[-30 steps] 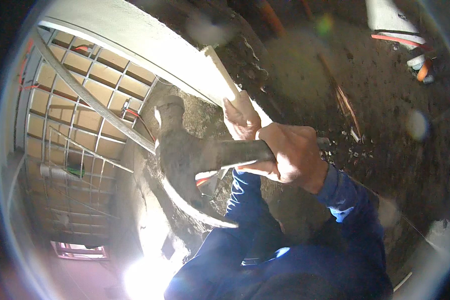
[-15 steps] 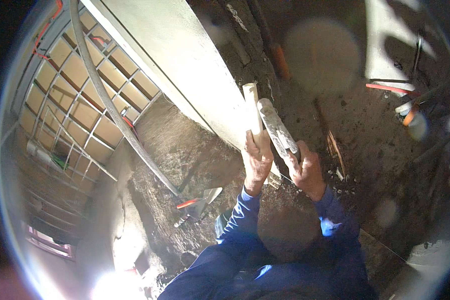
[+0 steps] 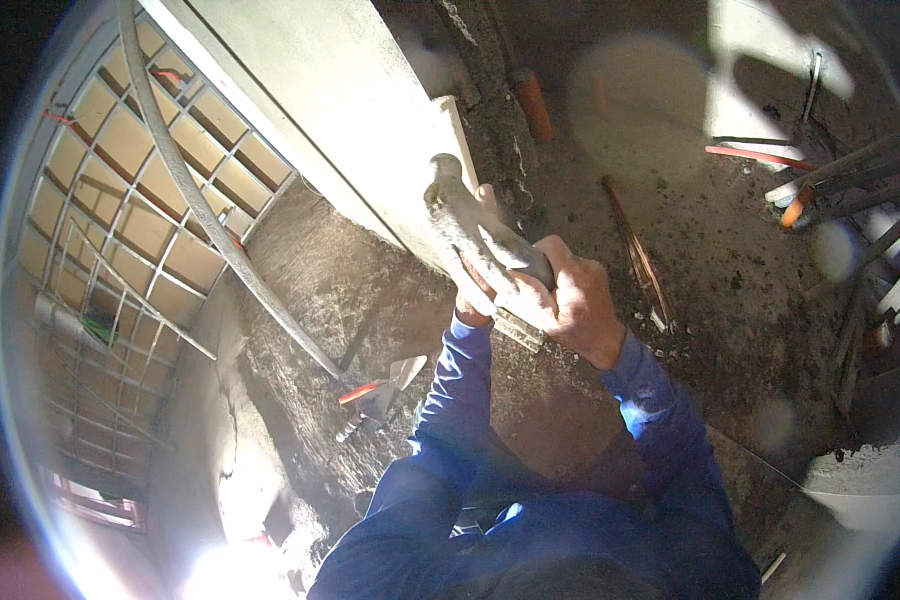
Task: The person uses a hammer and a white plastic trim piece to repeatedly strike and secure the trim along a wall edge. The person holds the trim against the wall with one hand and strikes it with the hammer in the other, working along the vertical edge.
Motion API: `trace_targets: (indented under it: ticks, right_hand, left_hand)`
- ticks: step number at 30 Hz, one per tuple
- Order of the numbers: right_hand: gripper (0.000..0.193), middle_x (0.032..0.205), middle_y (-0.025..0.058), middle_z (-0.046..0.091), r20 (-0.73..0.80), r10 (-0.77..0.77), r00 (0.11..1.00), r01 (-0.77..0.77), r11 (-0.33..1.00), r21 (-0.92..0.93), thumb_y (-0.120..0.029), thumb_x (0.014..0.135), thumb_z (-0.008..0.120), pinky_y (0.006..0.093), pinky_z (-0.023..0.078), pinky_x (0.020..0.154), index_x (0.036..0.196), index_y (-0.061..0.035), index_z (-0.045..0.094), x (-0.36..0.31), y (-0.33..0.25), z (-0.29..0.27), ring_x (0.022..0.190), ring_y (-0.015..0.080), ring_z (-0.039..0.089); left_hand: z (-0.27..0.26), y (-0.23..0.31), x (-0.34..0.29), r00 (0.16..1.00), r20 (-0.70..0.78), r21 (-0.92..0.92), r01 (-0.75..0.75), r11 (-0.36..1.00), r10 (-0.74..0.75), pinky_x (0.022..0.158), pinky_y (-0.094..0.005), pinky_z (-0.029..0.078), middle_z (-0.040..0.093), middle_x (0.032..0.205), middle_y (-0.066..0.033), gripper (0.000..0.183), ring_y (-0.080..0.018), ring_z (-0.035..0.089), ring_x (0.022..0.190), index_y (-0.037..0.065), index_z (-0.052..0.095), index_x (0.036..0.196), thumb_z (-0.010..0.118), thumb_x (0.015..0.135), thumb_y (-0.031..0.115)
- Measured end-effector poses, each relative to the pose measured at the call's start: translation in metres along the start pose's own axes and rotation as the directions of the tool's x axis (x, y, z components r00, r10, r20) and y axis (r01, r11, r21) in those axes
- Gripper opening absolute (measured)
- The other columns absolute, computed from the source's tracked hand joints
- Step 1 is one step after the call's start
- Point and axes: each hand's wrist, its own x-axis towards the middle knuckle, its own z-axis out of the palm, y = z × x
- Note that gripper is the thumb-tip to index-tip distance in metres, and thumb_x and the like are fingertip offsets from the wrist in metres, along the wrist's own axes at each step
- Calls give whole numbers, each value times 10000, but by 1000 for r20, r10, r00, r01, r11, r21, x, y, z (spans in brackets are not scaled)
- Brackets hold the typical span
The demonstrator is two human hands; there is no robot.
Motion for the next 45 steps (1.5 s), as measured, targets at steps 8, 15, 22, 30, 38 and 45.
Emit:
trace_targets:
  ticks: [8,15,22,30,38,45]
  right_hand:
    - [463,743,124,626,-40,-395,918,393,918,-47,-400,729,831,365,514,519,932,-74,572,15,-20,-11,628,284,665]
    - [401,586,187,583,-2,64,998,-59,916,-397,-416,883,683,426,492,472,856,-42,541,62,-2,-14,522,350,625]
    - [419,671,108,585,-178,-500,847,500,865,-51,-406,775,796,379,489,496,891,-86,552,40,-7,-8,573,261,635]
    - [391,629,196,607,-60,68,996,-79,973,-218,-404,877,694,436,489,479,878,-49,530,56,4,-10,569,389,641]
    - [403,653,137,608,-93,-140,986,133,989,-71,-393,811,774,366,497,463,874,-69,543,32,-16,-9,549,288,657]
    - [512,631,101,579,-244,-543,803,561,828,5,-426,687,861,365,477,442,853,-64,540,51,-11,-9,510,259,616]
  left_hand:
    - [19,-23,6,913,145,495,266,-827,381,991,-524,405,476,1344,-231,586,-358,486,1228,47,348,1460,562,956,256]
    - [33,-26,25,926,259,502,113,-858,274,892,-470,444,545,1214,-196,381,-344,545,1052,25,497,1245,579,932,227]
    - [22,-22,21,905,353,434,65,-898,236,821,-392,484,564,1094,-135,610,-218,562,983,-2,431,1352,576,961,443]
    - [12,-8,30,936,352,294,-83,-952,27,849,-388,489,613,1034,-140,359,-254,594,943,-22,551,1137,524,963,292]
    - [13,-2,17,917,368,750,-194,-632,156,824,-271,479,546,1140,-38,617,-111,516,944,25,442,1312,333,1020,557]
    - [17,-8,47,856,249,665,188,-722,453,685,-276,479,577,929,-59,392,-97,518,765,29,490,1216,486,1020,369]
